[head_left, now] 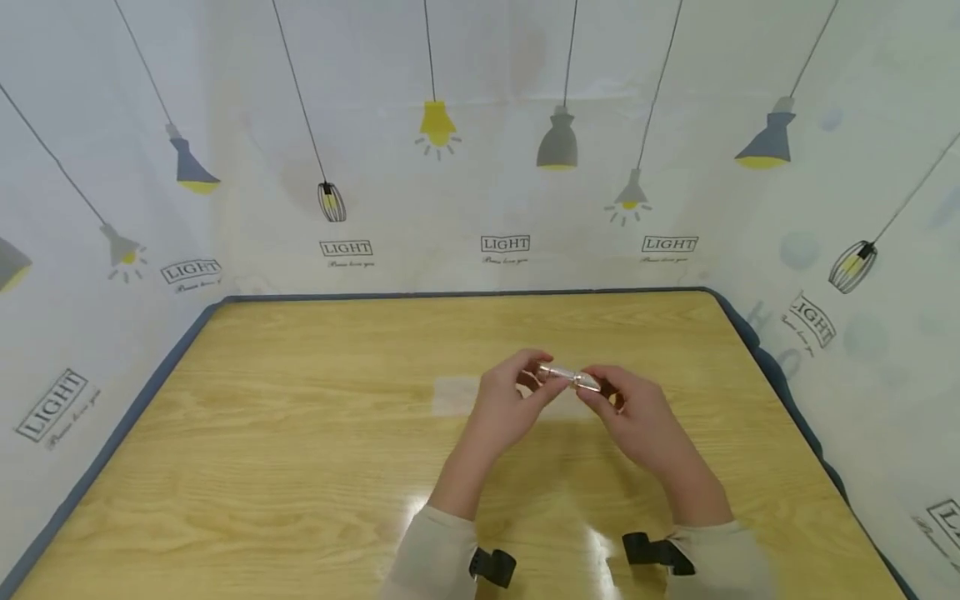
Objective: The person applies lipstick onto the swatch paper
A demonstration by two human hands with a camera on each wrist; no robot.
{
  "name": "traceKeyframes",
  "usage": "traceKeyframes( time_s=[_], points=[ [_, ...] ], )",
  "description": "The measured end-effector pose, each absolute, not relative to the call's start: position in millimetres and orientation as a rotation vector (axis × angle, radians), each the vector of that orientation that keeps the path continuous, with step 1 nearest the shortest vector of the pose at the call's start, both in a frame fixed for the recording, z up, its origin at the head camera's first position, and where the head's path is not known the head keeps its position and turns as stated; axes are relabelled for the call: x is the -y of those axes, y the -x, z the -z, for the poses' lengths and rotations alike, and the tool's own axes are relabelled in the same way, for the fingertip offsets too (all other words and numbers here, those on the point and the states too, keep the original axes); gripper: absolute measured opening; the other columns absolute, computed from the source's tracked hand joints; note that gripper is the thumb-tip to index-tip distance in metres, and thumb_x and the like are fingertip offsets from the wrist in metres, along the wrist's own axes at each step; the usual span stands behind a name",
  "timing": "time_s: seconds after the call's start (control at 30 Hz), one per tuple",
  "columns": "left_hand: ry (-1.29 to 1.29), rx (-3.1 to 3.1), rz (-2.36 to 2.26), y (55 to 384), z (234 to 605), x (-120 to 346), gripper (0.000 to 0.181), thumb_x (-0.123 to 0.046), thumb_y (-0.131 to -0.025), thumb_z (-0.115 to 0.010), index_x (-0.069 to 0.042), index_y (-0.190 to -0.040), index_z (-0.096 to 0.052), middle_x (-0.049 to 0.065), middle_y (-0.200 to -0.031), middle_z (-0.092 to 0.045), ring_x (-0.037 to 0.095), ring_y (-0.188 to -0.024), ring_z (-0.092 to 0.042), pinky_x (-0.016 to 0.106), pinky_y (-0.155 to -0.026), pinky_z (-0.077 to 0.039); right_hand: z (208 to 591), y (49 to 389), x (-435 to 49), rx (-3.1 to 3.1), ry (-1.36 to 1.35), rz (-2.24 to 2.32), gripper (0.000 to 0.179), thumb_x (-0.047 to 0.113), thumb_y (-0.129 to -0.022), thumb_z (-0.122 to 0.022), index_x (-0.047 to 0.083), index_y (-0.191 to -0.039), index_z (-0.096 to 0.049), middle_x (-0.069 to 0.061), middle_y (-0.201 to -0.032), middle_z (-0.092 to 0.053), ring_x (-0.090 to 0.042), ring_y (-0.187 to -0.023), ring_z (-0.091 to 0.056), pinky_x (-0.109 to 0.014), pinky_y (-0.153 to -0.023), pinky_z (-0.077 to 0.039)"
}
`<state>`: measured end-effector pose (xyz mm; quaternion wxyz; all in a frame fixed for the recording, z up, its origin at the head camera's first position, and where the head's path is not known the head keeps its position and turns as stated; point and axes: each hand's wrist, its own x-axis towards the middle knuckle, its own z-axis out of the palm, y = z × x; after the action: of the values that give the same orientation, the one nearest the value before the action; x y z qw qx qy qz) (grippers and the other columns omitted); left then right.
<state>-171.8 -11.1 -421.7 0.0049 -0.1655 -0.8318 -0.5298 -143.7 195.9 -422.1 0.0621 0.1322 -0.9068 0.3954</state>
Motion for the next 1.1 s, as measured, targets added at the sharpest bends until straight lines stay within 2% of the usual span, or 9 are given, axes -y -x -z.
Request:
traceKeyframes(
  time_s=[0.2, 0.37, 0.7, 1.0, 1.1],
  points=[
    [0.522, 2.610, 1.680, 156.5, 415.3, 38.0, 0.033, -0.037, -0.101, -0.073, -0.017, -0.128, -0.072, -0.002, -0.111, -0.078, 0.013, -0.099, -0.067, 0.027, -0.078, -0.055, 416.8, 138.1, -173.3, 2.707, -0.576, -1.166, 0.022, 0.023, -0.106, -0.066, 0.012, -0.124, -0.072, 0.002, -0.093, -0.068, -0.009, -0.075, -0.051, -0.024, -0.065, -0.046],
    [0.522, 2.608, 1.679, 149.3, 413.6, 53.5, 0.031, -0.035, -0.101, -0.074, -0.017, -0.127, -0.072, -0.003, -0.107, -0.078, 0.011, -0.095, -0.067, 0.026, -0.078, -0.055, 416.1, 135.9, -163.7, 2.669, -0.676, -1.182, 0.018, 0.020, -0.106, -0.067, 0.013, -0.121, -0.073, 0.005, -0.087, -0.061, -0.006, -0.072, -0.049, -0.023, -0.061, -0.045],
    [0.530, 2.643, 1.664, 143.1, 416.0, 64.9, 0.028, -0.033, -0.101, -0.075, -0.018, -0.125, -0.073, 0.001, -0.110, -0.079, 0.011, -0.094, -0.069, 0.025, -0.078, -0.057, 417.7, 131.6, -158.4, 2.606, -0.772, -1.187, 0.017, 0.016, -0.103, -0.069, 0.012, -0.120, -0.074, 0.006, -0.086, -0.060, -0.003, -0.072, -0.047, -0.023, -0.060, -0.044],
    [0.526, 2.600, 1.695, 142.5, 410.5, 68.8, 0.030, -0.027, -0.099, -0.077, -0.013, -0.126, -0.074, 0.002, -0.111, -0.079, 0.013, -0.097, -0.071, 0.033, -0.084, -0.059, 418.3, 133.9, -158.6, 2.597, -0.817, -1.184, 0.020, 0.016, -0.104, -0.069, 0.012, -0.123, -0.074, 0.006, -0.095, -0.069, -0.003, -0.079, -0.055, -0.024, -0.066, -0.049],
    [0.514, 2.600, 1.715, 142.6, 410.8, 70.1, 0.029, -0.027, -0.100, -0.077, -0.014, -0.126, -0.074, 0.002, -0.112, -0.079, 0.013, -0.099, -0.071, 0.034, -0.086, -0.059, 419.0, 134.9, -158.4, 2.594, -0.827, -1.183, 0.020, 0.015, -0.104, -0.069, 0.011, -0.123, -0.074, 0.005, -0.097, -0.070, -0.003, -0.081, -0.058, -0.026, -0.068, -0.053]
  ],
)
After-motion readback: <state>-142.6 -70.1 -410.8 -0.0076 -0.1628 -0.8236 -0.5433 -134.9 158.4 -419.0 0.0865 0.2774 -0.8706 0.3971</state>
